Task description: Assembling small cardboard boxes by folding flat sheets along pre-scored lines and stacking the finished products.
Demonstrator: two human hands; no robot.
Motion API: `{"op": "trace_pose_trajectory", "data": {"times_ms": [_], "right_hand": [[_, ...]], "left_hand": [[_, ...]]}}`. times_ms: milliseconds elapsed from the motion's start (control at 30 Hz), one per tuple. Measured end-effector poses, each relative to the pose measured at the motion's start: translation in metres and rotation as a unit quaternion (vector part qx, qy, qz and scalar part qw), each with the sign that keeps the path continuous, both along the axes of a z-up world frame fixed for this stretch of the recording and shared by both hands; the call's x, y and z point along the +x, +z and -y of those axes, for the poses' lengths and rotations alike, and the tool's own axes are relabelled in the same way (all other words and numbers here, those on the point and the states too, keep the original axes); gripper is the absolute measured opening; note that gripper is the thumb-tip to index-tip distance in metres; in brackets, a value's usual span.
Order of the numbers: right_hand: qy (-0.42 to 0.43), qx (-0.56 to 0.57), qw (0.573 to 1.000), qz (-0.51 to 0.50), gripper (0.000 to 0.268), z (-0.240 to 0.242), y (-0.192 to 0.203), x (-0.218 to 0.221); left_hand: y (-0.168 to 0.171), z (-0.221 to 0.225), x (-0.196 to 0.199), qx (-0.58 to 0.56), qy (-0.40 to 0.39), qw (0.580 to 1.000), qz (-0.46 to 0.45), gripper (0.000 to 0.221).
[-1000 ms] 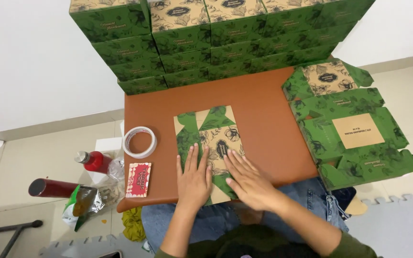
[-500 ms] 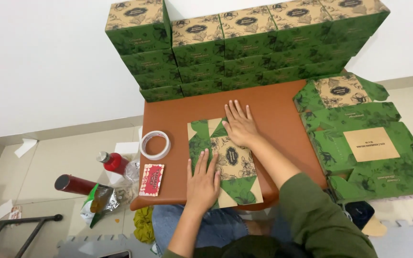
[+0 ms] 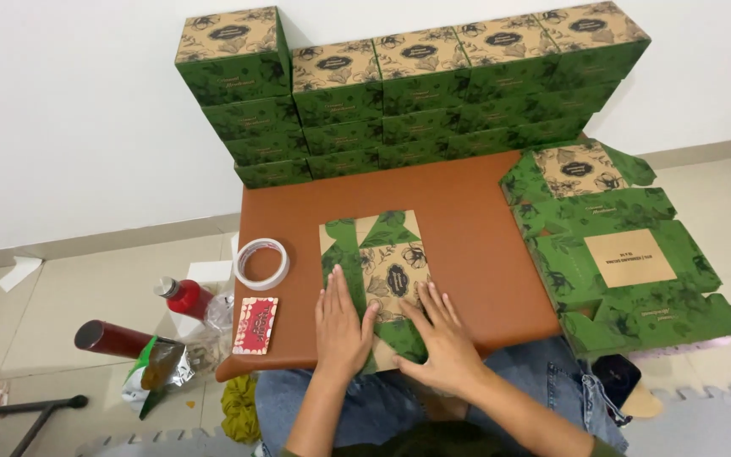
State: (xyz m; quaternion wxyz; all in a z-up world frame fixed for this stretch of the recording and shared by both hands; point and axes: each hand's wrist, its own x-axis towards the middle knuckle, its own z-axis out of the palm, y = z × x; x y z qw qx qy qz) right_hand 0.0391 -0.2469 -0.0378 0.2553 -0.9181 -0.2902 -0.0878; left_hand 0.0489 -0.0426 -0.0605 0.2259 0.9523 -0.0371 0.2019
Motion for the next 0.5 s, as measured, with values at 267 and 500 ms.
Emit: {"op": "trace_pose_trajectory", "data": {"times_ms": [267,500], "right_hand": [[-0.118,0.176,0.976,0.053,0.028,0.042,0.053,0.051],[-0.233,0.271,0.933,-0.032,0.018,0.032,0.065,0.159]], "left_hand": [[0.035,0.0,-0.033,-0.003,-0.018,0.998,-0.059,0.092],[0.048,0.05,-0.044,0.032,-0.171,0.985,0.003,0.073]]}}
